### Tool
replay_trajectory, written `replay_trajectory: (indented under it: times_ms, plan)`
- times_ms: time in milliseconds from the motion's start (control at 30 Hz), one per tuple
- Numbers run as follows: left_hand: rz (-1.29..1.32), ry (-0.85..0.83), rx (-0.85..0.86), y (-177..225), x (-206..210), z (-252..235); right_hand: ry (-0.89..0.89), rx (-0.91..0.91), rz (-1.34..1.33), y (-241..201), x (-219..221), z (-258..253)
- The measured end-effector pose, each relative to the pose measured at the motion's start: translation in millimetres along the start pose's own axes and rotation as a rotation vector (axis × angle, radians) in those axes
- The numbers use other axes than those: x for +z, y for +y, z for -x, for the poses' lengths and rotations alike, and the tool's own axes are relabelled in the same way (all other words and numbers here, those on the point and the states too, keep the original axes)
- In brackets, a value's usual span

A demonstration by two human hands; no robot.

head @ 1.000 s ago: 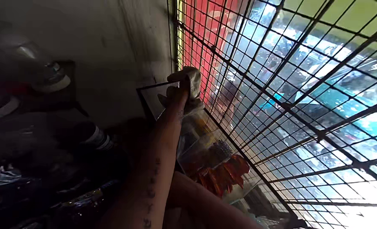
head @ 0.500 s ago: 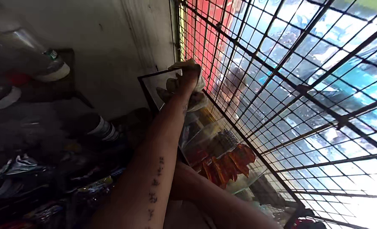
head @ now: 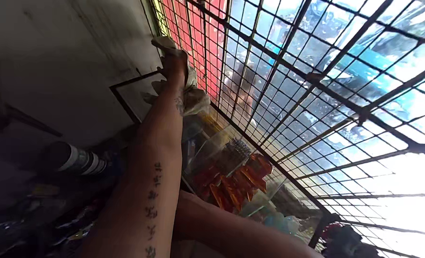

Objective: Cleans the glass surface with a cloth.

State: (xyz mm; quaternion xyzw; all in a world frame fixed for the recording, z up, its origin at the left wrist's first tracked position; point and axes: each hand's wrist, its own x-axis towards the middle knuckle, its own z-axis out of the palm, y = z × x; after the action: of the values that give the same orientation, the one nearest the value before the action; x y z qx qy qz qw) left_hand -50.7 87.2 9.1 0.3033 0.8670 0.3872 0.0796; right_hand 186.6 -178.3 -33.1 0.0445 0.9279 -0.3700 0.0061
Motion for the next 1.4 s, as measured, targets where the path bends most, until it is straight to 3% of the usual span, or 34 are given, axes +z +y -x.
replay_trajectory:
  times_ms: [133,300,467,700,900,1167,1333,1400]
  plan:
    - [0.060,-0.046,0.041,-6,-6,-4,0.008,-0.025,0.006,-2,-2,5]
    - [0.235,-0.049,0.040,-20,-9,-14,-0.132,0.030,0.001,-13,-22,1]
    - [0.019,-0.120,0.206,-35,-16,-32,-0.126,0.016,0.002,-9,-18,-1]
    - [-0.189,0.014,0.084,-15,-21,-13,-0.150,0.023,-0.016,-12,-26,-3]
    - [0.012,-0.191,0.174,-33,-27,-14,-0.170,0.013,-0.032,-12,-25,-9]
    - [0.025,-0.193,0.224,-54,-3,-25,-0.252,0.057,0.093,-17,-26,-13]
    - [0.133,-0.235,0.279,-48,-19,-12,-0.309,0.125,0.071,-18,-28,-12]
    - [0.028,-0.214,0.246,-49,-12,-23,-0.279,0.135,0.045,-19,-28,-10]
